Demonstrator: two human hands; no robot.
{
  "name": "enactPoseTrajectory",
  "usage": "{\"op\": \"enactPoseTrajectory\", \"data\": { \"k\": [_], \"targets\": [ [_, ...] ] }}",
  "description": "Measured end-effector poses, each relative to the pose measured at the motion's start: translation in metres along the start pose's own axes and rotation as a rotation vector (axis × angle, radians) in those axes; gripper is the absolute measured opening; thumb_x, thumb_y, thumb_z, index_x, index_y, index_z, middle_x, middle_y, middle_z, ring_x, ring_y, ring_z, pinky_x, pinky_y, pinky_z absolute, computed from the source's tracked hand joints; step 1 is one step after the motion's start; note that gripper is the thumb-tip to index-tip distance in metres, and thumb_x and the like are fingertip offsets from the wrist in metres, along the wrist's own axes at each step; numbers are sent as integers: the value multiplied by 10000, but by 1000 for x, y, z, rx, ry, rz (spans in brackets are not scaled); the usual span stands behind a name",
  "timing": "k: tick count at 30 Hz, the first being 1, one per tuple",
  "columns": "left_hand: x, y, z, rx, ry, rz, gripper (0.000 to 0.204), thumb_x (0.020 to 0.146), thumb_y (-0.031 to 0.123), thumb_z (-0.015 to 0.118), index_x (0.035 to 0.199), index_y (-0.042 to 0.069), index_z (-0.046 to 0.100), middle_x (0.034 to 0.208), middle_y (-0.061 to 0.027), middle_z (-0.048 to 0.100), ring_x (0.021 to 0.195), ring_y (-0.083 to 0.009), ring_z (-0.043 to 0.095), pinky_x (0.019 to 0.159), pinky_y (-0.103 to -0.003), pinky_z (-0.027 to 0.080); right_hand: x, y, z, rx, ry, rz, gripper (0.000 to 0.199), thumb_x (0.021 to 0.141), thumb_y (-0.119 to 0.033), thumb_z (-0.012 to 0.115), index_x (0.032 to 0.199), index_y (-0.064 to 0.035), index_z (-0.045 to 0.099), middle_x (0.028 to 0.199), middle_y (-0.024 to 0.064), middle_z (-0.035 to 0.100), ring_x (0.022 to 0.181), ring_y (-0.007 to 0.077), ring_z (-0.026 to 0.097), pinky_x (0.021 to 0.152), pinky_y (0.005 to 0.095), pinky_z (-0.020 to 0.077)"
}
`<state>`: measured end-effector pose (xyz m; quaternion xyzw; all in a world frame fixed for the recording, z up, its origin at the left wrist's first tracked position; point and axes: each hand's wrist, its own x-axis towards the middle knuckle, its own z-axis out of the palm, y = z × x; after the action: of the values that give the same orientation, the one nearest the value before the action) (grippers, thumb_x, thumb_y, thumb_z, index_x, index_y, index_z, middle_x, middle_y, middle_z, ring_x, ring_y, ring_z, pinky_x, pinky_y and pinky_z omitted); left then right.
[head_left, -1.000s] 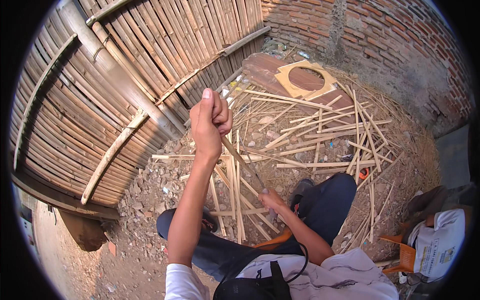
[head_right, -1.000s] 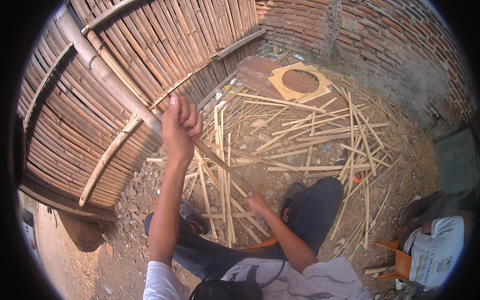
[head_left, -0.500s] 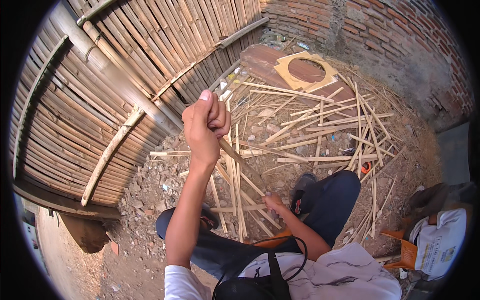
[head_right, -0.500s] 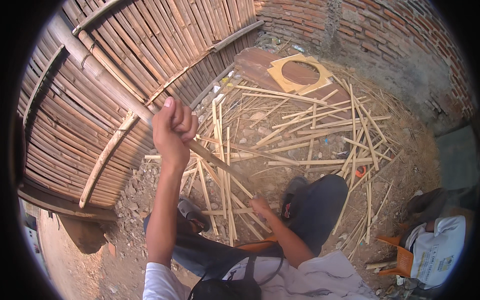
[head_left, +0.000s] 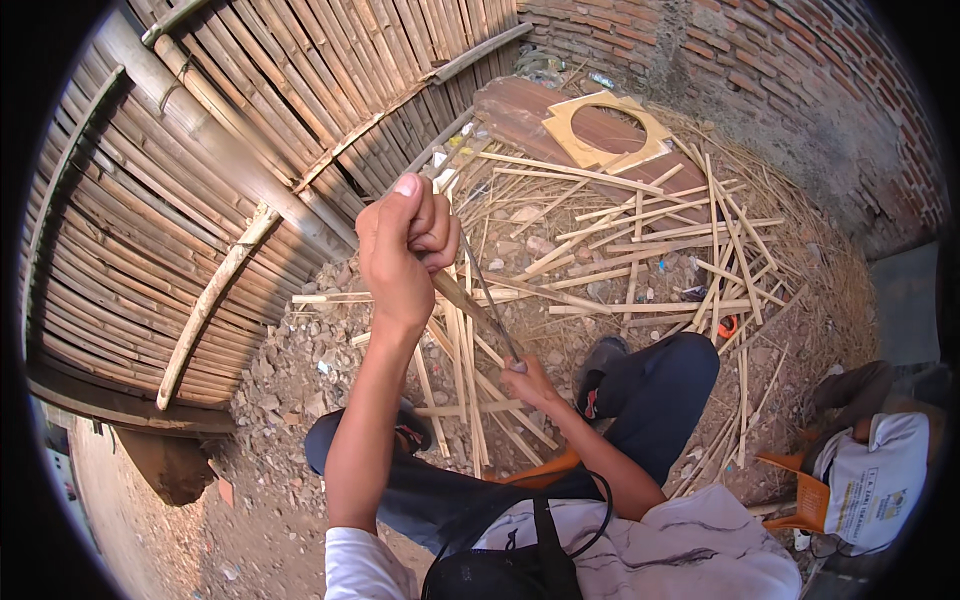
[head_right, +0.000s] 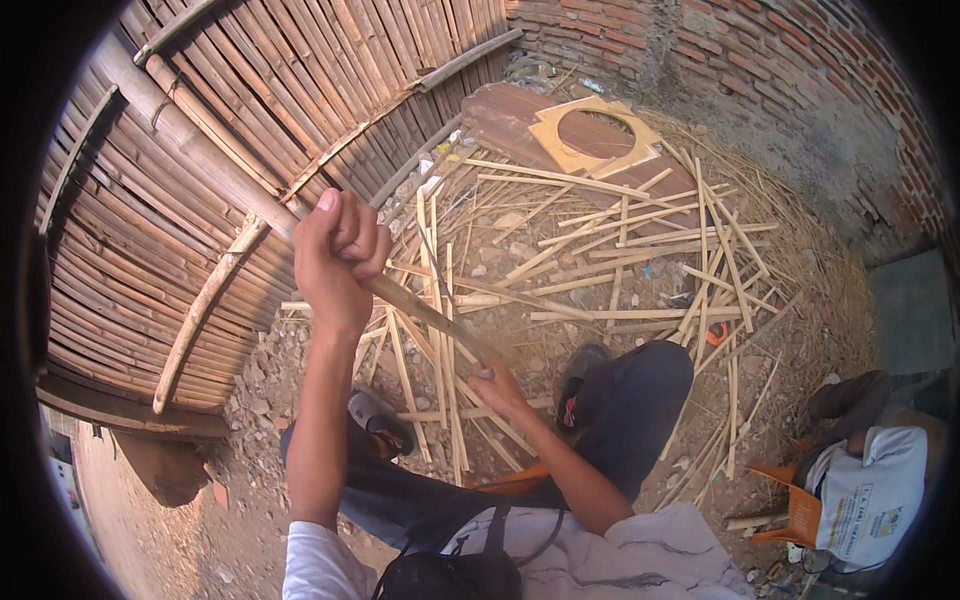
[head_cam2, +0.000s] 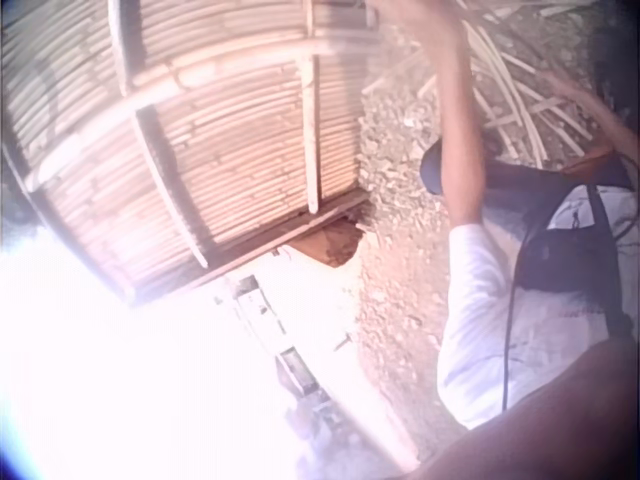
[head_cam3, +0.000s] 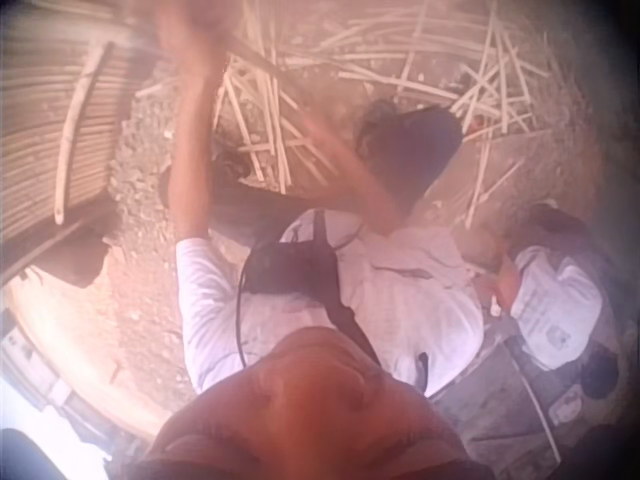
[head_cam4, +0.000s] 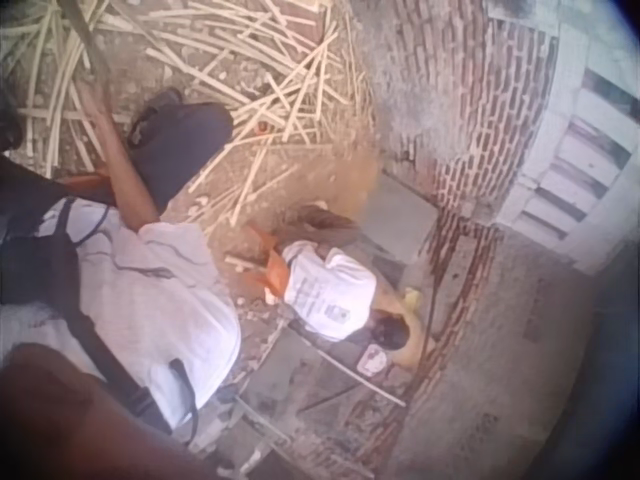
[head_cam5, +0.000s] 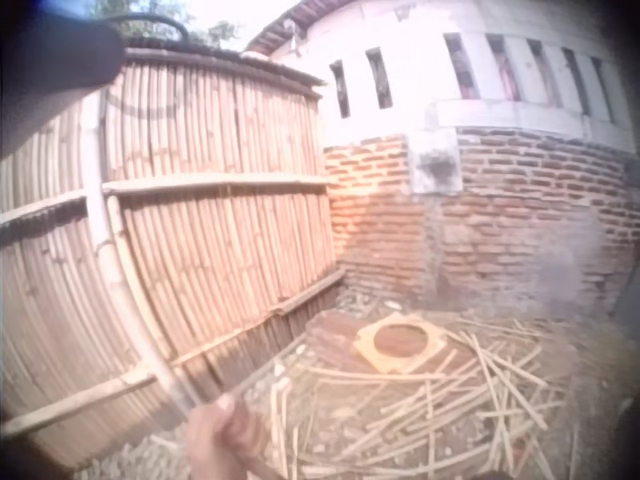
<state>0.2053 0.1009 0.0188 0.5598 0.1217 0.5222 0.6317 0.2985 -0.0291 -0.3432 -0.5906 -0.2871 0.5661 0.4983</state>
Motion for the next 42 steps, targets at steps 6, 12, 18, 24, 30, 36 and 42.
{"op": "enactPoseTrajectory", "data": {
  "k": [6,12,18,24,30,36,42],
  "targets": [
    [-19,6,2,-22,-32,-4,487,1058,284,472,636,141,276,598,43,187,510,-89,180,438,-269,172,0,86,-47,-247,110,526,135,820,-129,645,770,-41,556,632,32,532,441,141,451,417,329,374],
    [-18,3,-22,54,74,69,462,1073,371,429,705,118,314,617,19,253,503,-87,205,443,-259,191,11,93,-35,224,52,428,101,839,-102,635,782,-67,559,597,5,474,398,126,393,390,340,366],
    [-13,10,-32,114,400,6,543,1090,549,387,749,132,326,638,9,279,542,-106,272,524,-258,288,11,74,-7,88,-53,194,141,852,-90,651,761,-80,545,583,-6,487,422,93,429,392,285,336],
    [-33,21,-55,-74,390,19,585,1086,498,443,639,172,252,545,39,199,485,-89,136,447,-286,142,12,94,-17,-253,127,186,157,827,-160,675,737,-38,634,622,67,608,445,150,529,433,353,415],
    [-72,75,-67,-76,458,236,557,1129,384,404,636,191,233,547,60,165,466,-77,98,432,-279,138,-1,22,13,-576,120,-196,297,786,-247,696,891,31,705,710,212,656,647,321,673,649,428,537],
    [-138,192,-103,-17,365,506,498,1152,282,325,670,181,250,544,35,150,458,-85,78,423,-280,119,35,-1,2,-695,243,-228,321,802,-277,700,958,2,732,837,261,699,809,419,701,755,478,542],
    [-262,323,-210,28,139,694,483,1144,200,303,667,172,231,583,35,170,488,-101,121,484,-276,179,105,78,-139,-272,640,353,310,875,-254,625,982,21,717,956,238,711,798,376,698,723,478,558]
  ]
}}
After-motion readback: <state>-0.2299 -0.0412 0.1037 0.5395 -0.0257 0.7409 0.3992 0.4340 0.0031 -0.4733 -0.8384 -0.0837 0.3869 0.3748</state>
